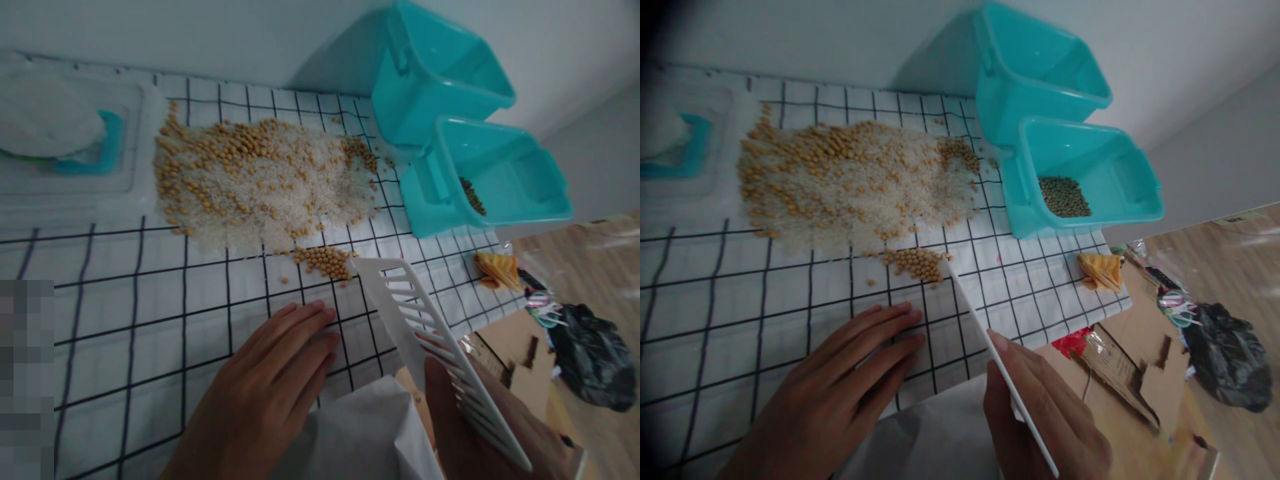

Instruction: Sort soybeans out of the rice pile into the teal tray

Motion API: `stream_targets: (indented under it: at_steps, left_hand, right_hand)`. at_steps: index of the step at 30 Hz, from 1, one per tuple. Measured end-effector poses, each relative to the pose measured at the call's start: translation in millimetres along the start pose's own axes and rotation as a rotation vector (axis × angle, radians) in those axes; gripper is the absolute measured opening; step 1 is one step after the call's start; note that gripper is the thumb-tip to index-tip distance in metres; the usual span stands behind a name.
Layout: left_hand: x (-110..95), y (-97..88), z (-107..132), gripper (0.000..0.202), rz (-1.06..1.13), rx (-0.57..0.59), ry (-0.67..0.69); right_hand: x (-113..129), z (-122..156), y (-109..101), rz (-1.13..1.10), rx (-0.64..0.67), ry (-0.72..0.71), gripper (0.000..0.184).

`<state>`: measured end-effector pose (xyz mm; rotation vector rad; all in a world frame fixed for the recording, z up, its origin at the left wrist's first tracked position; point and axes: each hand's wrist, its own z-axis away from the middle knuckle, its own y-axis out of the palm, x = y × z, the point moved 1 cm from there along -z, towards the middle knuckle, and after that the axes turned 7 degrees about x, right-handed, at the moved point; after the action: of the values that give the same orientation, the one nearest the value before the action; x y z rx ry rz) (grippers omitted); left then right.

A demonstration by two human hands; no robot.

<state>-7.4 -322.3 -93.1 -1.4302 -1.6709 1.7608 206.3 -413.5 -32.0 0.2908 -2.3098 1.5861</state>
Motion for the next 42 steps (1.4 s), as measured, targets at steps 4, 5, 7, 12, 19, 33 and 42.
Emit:
stream_targets:
  at_steps: [4,5,7,12,19,33,42]
  left_hand:
    - [-1,0.5,-1,0.031,-0.007,0.015,-0.009]
    - [-1,0.5,-1,0.032,-0.008,0.014,-0.011]
    - [-2,0.3,-1,0.032,0.0,-0.001,-0.015]
    - [-2,-0.7,-2,0.029,0.04,-0.001,-0.044]
    - [1,-0.6,1,0.031,0.063,0.012,-0.053]
    - [-14,-16.6,-18,0.025,0.087,-0.034,-0.168]
    - [9,-52.9,-78,0.045,0.065,-0.217,-0.308]
  right_hand:
    - [-6,-1,-1,-0.025,0.031,0.006,0.052]
    - [-8,-1,-1,-0.023,0.023,0.004,0.051]
    - [-11,1,-1,-0.017,-0.031,-0.009,0.05]
    - [-18,8,-5,0.005,-0.103,-0.023,0.05]
    - [-26,12,-2,0.047,-0.143,0.046,0.046]
    - [-4,-23,-3,-0.027,-0.032,-0.014,0.062]
    - [-4,-27,0,0.011,-0.122,-0.047,0.051]
